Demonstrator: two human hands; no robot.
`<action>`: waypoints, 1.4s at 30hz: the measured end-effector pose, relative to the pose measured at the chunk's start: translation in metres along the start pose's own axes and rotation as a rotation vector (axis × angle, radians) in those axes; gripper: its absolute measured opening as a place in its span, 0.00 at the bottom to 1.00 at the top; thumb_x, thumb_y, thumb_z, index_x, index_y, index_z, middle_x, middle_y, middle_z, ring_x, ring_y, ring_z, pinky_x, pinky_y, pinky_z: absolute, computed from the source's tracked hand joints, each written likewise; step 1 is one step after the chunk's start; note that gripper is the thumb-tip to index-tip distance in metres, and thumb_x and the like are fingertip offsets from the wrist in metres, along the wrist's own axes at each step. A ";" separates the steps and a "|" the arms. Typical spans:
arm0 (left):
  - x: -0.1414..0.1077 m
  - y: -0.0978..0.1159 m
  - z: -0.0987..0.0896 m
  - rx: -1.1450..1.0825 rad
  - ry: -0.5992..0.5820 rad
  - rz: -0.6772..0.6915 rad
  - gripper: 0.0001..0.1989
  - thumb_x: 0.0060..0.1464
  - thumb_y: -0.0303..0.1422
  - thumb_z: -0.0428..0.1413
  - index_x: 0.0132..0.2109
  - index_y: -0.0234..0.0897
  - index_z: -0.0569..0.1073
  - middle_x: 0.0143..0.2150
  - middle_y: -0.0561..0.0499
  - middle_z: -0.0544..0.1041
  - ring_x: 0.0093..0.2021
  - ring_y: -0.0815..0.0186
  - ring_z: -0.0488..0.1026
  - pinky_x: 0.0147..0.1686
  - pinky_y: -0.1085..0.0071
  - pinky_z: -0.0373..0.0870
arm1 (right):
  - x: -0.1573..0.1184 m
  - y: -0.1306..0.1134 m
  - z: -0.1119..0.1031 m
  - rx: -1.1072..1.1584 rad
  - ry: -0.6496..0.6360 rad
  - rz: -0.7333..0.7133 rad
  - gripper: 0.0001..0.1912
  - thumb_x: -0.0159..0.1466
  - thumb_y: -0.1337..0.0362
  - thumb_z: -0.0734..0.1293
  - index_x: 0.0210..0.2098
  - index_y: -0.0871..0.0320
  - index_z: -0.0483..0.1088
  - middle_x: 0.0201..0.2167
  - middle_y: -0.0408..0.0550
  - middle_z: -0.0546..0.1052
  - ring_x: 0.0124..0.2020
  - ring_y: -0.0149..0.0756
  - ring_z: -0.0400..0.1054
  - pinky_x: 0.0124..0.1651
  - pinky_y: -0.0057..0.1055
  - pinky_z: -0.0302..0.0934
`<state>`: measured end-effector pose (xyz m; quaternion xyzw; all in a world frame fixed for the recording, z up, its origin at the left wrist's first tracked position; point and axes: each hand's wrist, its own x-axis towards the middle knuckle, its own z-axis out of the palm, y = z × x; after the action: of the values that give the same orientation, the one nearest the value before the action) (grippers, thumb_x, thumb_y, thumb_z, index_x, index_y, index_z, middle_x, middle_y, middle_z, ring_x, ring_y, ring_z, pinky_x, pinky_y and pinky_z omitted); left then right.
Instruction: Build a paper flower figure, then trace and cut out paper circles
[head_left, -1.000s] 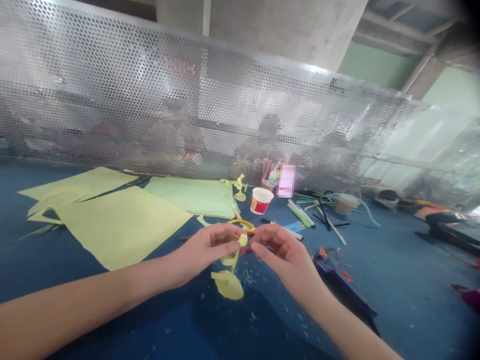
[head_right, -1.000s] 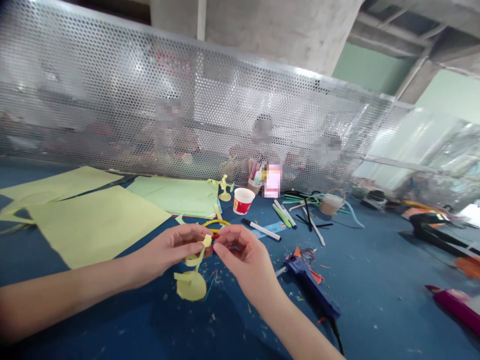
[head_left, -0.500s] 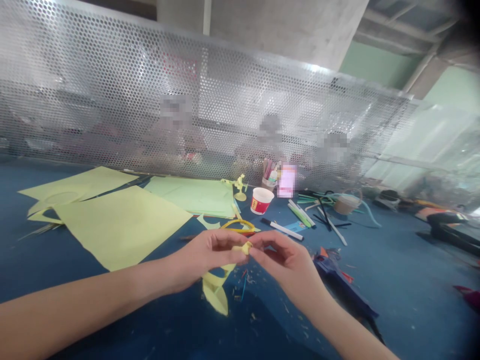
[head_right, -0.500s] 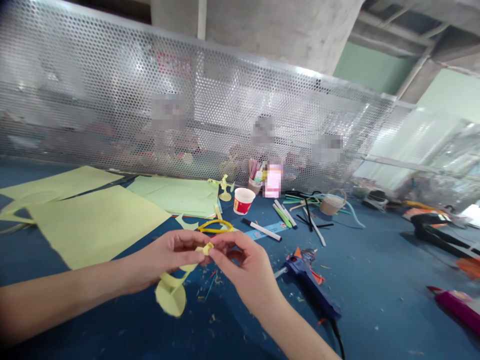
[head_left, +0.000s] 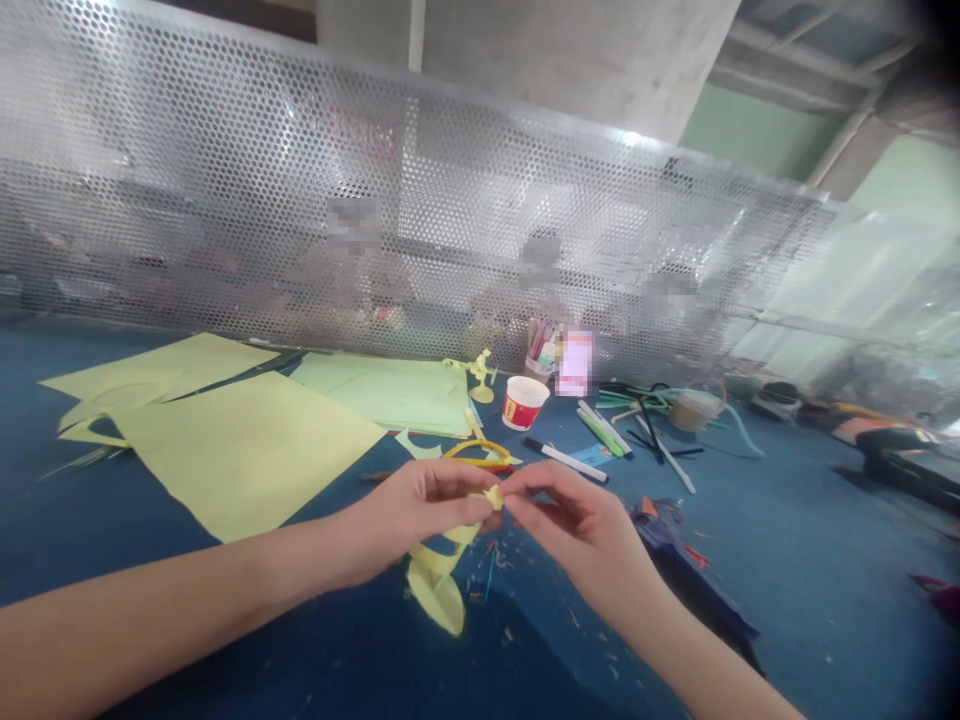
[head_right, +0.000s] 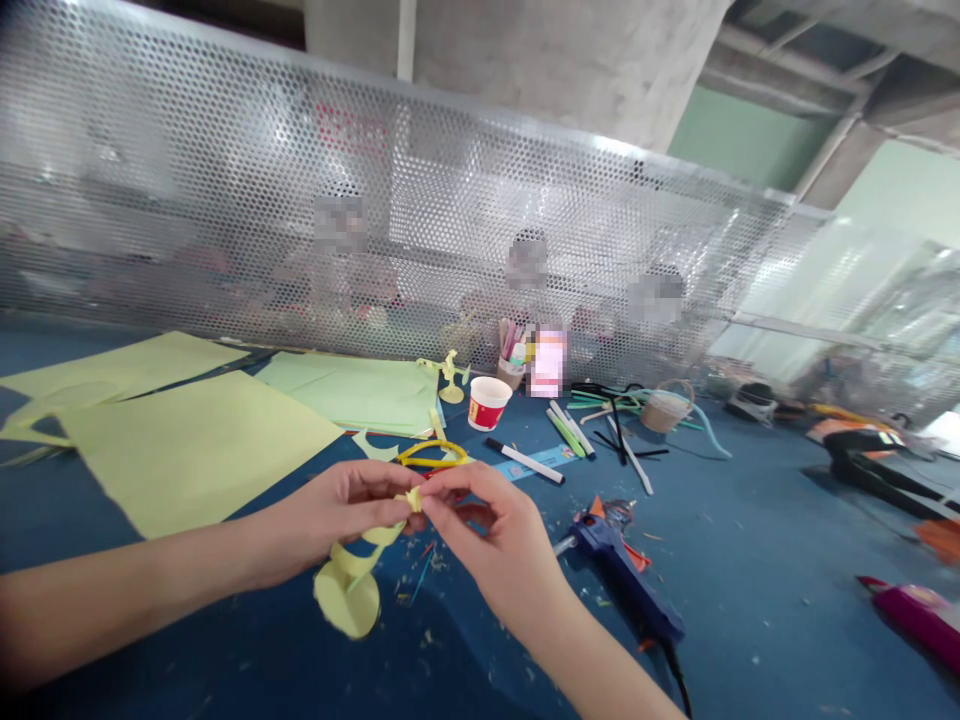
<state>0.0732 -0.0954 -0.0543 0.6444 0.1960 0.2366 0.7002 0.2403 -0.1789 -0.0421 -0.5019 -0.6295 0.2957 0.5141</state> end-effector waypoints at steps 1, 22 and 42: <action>0.000 0.000 0.000 0.006 0.004 -0.001 0.10 0.51 0.36 0.58 0.41 0.39 0.76 0.35 0.52 0.78 0.38 0.68 0.73 0.43 0.70 0.65 | 0.000 -0.001 0.000 0.016 -0.006 0.007 0.03 0.60 0.64 0.65 0.34 0.54 0.71 0.33 0.44 0.73 0.34 0.31 0.69 0.38 0.29 0.66; 0.000 0.001 0.001 -0.038 -0.016 0.000 0.12 0.50 0.35 0.59 0.42 0.39 0.75 0.38 0.51 0.78 0.38 0.68 0.74 0.45 0.68 0.66 | 0.002 -0.003 0.001 0.172 -0.078 0.155 0.05 0.58 0.63 0.66 0.35 0.55 0.68 0.31 0.42 0.72 0.33 0.31 0.70 0.41 0.32 0.68; 0.001 -0.006 0.000 -0.003 -0.001 -0.010 0.12 0.50 0.35 0.59 0.42 0.38 0.75 0.39 0.50 0.78 0.40 0.67 0.74 0.46 0.67 0.66 | 0.005 0.000 -0.005 0.135 -0.155 0.175 0.05 0.59 0.65 0.65 0.36 0.56 0.68 0.33 0.44 0.71 0.36 0.31 0.69 0.43 0.35 0.68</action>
<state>0.0749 -0.0952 -0.0602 0.6426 0.1985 0.2328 0.7024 0.2446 -0.1748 -0.0387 -0.4949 -0.5996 0.4192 0.4688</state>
